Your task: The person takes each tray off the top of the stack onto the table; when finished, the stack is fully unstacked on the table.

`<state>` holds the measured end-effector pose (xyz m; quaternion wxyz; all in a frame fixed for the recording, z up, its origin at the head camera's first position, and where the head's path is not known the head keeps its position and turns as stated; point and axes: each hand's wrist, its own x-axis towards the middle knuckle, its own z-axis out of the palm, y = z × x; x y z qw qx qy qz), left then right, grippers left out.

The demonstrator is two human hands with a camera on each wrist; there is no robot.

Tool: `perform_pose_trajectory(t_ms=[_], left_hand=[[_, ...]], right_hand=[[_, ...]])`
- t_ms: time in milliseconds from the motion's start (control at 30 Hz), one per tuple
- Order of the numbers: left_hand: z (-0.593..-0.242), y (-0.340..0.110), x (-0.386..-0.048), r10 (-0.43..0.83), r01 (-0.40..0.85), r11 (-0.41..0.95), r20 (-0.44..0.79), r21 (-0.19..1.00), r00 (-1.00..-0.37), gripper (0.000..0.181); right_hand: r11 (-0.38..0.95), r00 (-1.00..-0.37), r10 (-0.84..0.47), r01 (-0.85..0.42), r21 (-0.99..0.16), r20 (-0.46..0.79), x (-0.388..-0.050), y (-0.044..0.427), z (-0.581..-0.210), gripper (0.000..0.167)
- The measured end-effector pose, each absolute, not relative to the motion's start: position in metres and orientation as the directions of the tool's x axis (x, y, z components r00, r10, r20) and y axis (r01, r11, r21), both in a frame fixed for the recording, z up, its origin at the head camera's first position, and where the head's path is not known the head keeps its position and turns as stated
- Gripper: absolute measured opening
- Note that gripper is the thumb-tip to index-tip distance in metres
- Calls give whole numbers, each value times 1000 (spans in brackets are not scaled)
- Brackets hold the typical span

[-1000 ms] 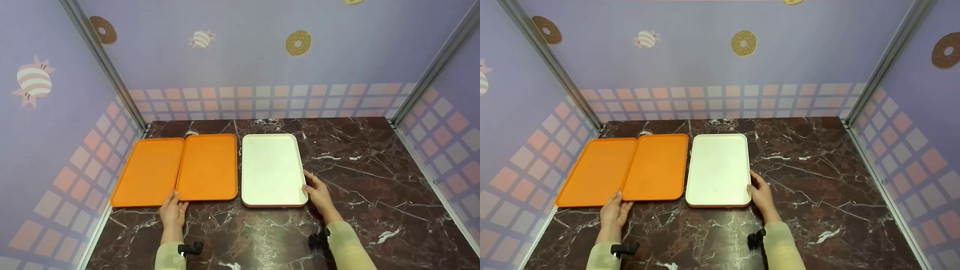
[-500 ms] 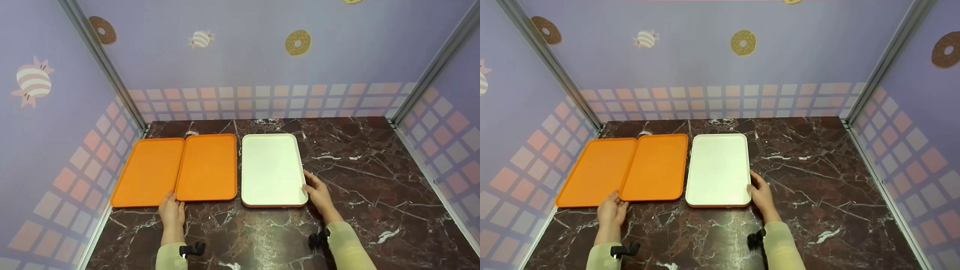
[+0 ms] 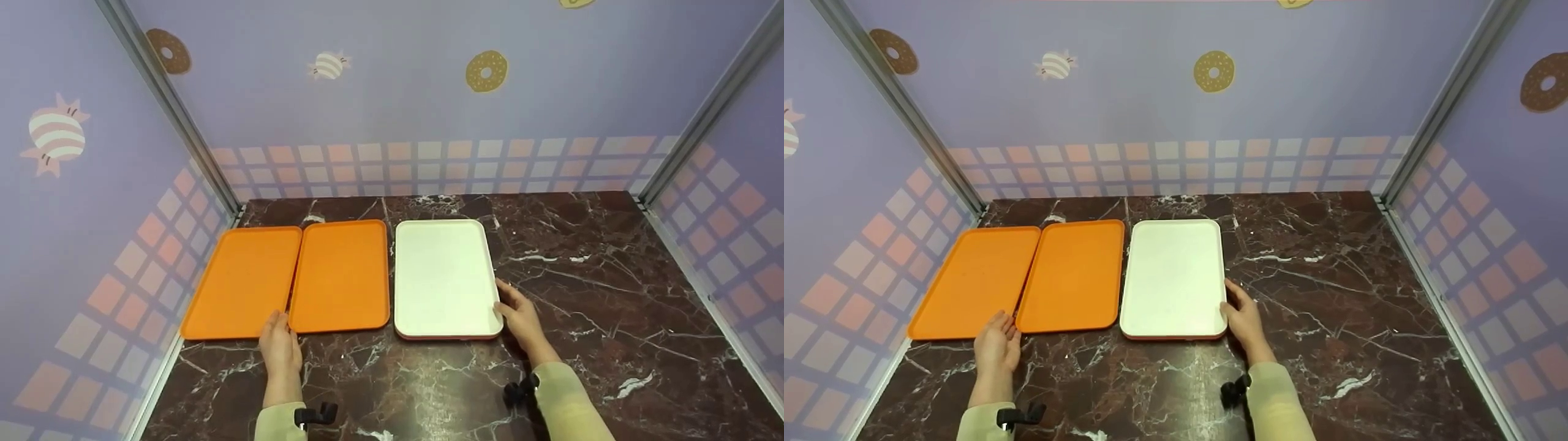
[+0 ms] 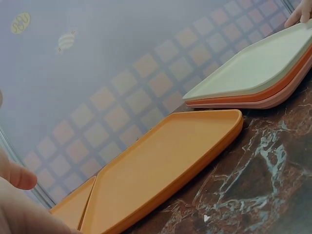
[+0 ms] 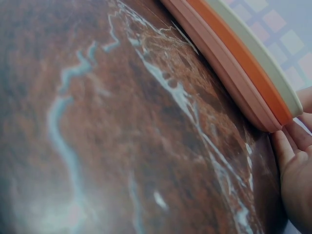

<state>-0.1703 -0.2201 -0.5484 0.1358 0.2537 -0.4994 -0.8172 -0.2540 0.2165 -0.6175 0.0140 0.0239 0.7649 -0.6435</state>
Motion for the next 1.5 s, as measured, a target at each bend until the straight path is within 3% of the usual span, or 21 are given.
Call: perform_pose_trajectory(t_ms=[300,500,800,967,1167,1300,1500], left_hand=[[-548,-205,-175,-566,13,-389,-228,921,-792,60],[-554,-189,-182,-556,50,-316,-142,947,-819,57],[-567,-166,-195,-446,53,-197,-42,979,-894,57],[-575,-151,-203,-345,79,-66,51,995,-937,57],[-587,-136,-208,-140,121,290,167,949,-976,50],[-588,-131,-208,2,117,463,131,879,-991,59],[-591,-128,-208,183,106,511,13,853,-983,86]], right_hand=[[172,-998,6,57,-983,-57,-254,217,-616,59],[157,-998,8,55,-986,-54,-254,217,-615,58],[165,-998,7,61,-984,-60,-253,217,-615,58],[152,-998,10,59,-987,-58,-254,217,-616,58],[157,-998,15,56,-986,-55,-253,217,-618,58],[151,-998,15,66,-986,-64,-253,217,-619,58],[153,-997,14,75,-985,-74,-254,217,-617,59]])
